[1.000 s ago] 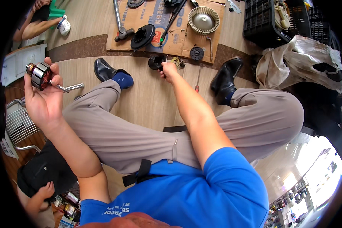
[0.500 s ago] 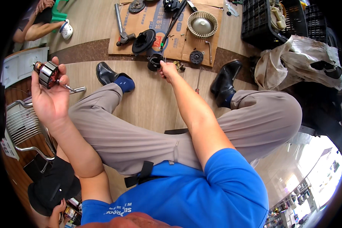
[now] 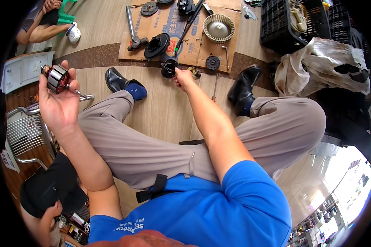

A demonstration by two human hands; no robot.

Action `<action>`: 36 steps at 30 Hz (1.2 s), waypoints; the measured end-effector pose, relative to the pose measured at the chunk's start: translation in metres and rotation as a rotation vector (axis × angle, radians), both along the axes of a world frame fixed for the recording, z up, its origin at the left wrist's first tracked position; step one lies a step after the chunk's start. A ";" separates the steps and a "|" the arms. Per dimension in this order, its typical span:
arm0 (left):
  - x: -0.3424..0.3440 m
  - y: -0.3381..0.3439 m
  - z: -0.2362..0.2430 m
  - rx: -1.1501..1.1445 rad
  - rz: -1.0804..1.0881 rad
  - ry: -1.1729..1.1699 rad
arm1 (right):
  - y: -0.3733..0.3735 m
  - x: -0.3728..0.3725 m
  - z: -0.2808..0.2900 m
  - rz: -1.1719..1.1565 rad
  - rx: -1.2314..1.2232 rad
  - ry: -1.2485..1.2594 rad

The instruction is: The person assembles an electric motor armature and brush assembly by hand and using a screwdriver to adjust the wires.

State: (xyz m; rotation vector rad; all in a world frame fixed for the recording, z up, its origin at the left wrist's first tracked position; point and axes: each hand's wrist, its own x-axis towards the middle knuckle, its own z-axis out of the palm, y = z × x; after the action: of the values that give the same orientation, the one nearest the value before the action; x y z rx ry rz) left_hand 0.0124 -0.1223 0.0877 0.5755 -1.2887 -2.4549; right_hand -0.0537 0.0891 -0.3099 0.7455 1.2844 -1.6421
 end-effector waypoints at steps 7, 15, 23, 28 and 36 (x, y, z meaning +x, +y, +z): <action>0.003 0.001 -0.003 0.018 -0.003 0.028 | 0.010 0.006 0.012 -0.051 0.089 0.026; -0.003 0.026 -0.006 0.075 0.026 -0.007 | 0.029 -0.050 0.071 -0.289 0.143 0.276; 0.007 0.065 -0.030 -0.175 -0.184 0.025 | 0.040 -0.114 0.338 0.133 0.085 1.028; 0.018 0.084 -0.046 -0.173 -0.315 -0.116 | 0.081 -0.071 0.401 0.447 0.169 1.358; 0.014 0.113 -0.078 -0.167 -0.416 -0.298 | 0.101 -0.012 0.347 0.730 0.144 1.339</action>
State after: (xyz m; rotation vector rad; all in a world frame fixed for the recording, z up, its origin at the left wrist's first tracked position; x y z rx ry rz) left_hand 0.0265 -0.0098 0.0095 0.7092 -1.8771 -2.6137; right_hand -0.0654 0.1903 0.0375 -0.9107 2.1931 -1.3341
